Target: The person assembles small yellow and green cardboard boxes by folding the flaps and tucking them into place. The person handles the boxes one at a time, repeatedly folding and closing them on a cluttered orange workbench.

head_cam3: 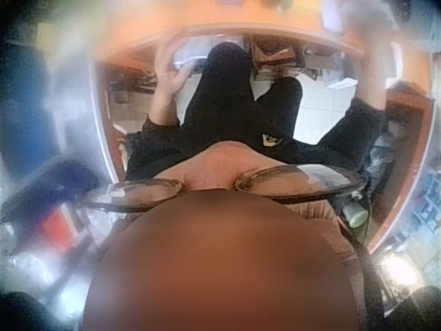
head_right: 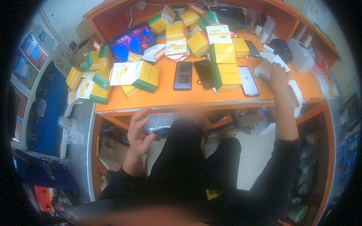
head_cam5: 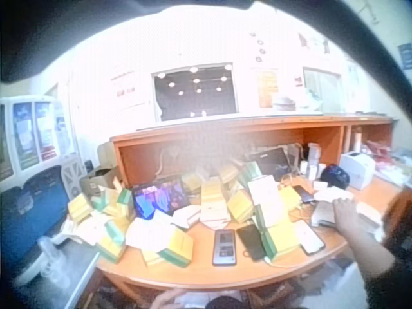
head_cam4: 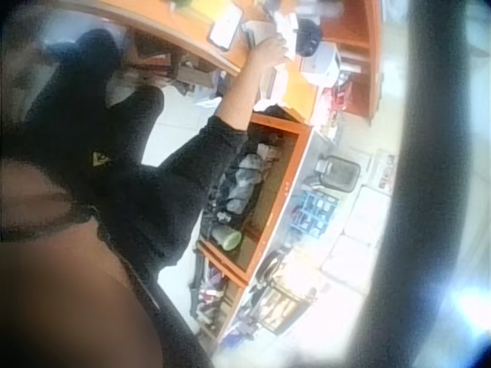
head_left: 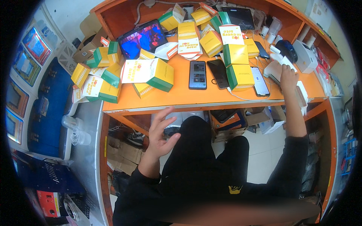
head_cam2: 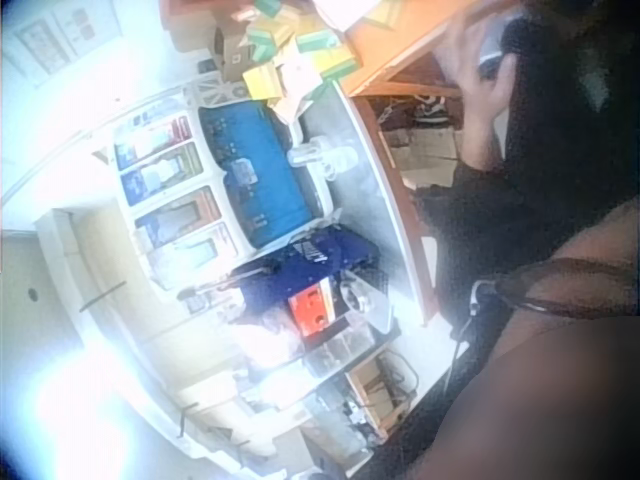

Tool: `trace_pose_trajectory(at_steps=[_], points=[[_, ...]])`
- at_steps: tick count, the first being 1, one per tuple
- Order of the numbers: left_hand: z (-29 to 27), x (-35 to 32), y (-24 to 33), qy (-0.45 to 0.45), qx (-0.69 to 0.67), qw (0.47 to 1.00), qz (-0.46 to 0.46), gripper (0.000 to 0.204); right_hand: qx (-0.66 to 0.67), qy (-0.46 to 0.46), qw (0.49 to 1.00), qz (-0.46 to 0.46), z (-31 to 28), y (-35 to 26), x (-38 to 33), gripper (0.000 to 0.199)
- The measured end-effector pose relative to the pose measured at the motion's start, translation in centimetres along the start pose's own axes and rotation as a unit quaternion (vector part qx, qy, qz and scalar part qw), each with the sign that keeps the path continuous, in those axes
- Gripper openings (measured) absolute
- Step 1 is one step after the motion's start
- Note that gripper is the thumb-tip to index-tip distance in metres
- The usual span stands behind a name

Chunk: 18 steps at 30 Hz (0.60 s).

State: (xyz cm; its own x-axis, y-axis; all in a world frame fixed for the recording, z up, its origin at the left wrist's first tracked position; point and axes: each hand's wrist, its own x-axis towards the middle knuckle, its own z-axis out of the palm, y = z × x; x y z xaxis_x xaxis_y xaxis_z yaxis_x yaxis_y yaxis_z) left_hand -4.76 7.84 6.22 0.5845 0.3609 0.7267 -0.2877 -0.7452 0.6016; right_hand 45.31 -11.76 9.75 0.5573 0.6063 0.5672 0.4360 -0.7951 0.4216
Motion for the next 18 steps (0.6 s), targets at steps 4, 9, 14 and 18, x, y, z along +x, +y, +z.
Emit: trace_pose_trajectory(at_steps=[4,9,14,18], points=[[1.7,0.2,0.4,-0.048,-0.108,0.985,-0.124,0.050,0.239,0.025,0.971,-0.002,-8.6,-3.6,-2.9,0.029],[7.2,1.1,1.4,-0.044,-0.282,0.945,-0.161,0.076,0.530,0.060,0.824,-0.191,-18.2,-10.2,-13.1,0.046],[8.5,1.4,2.7,-0.161,-0.175,0.967,-0.096,0.076,0.738,-0.031,0.640,-0.211,-21.2,-14.3,-17.6,0.043],[8.4,0.8,3.8,-0.173,0.022,0.984,0.016,0.061,0.912,-0.087,0.402,0.018,-22.6,-15.3,-19.2,0.052]])
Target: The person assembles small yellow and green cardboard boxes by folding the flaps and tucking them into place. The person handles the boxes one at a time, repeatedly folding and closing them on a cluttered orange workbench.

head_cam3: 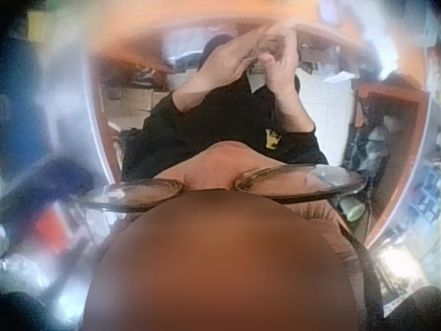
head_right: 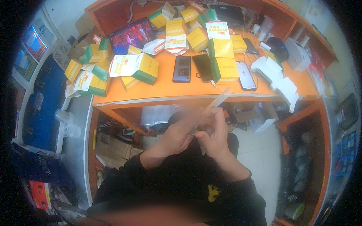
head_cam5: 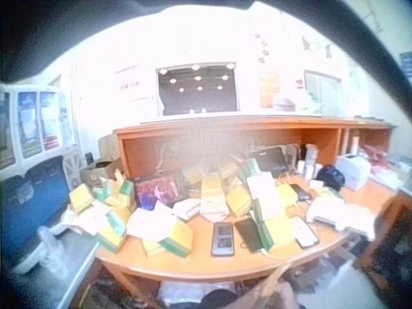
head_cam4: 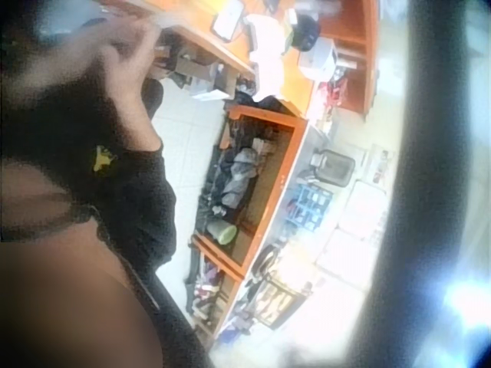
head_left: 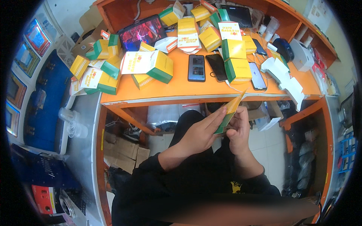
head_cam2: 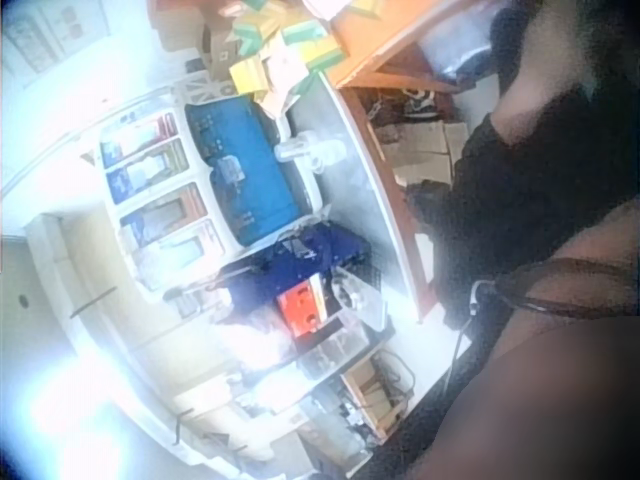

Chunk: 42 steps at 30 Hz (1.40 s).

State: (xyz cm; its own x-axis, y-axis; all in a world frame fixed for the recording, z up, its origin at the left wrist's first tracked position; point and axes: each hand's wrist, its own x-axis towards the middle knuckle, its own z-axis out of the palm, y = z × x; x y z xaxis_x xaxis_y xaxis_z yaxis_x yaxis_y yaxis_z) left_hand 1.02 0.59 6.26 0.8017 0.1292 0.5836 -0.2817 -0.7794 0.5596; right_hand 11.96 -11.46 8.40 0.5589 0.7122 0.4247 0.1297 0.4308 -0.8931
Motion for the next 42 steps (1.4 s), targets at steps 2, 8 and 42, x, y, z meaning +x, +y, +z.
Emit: trace_pose_trajectory(at_steps=[2,8,42], points=[[0.3,-0.6,0.4,0.053,0.040,0.998,0.019,0.050,-0.061,0.024,0.998,0.017,0.1,-0.2,-0.4,0.041],[1.2,-2.1,0.7,0.251,-0.123,0.959,-0.052,0.014,-0.145,0.103,0.983,0.052,-0.2,-0.2,-1.0,0.015],[-0.1,-1.7,1.6,0.193,-0.090,0.974,0.081,0.025,-0.049,-0.116,0.991,0.043,0.9,-1.4,-3.6,0.034]])
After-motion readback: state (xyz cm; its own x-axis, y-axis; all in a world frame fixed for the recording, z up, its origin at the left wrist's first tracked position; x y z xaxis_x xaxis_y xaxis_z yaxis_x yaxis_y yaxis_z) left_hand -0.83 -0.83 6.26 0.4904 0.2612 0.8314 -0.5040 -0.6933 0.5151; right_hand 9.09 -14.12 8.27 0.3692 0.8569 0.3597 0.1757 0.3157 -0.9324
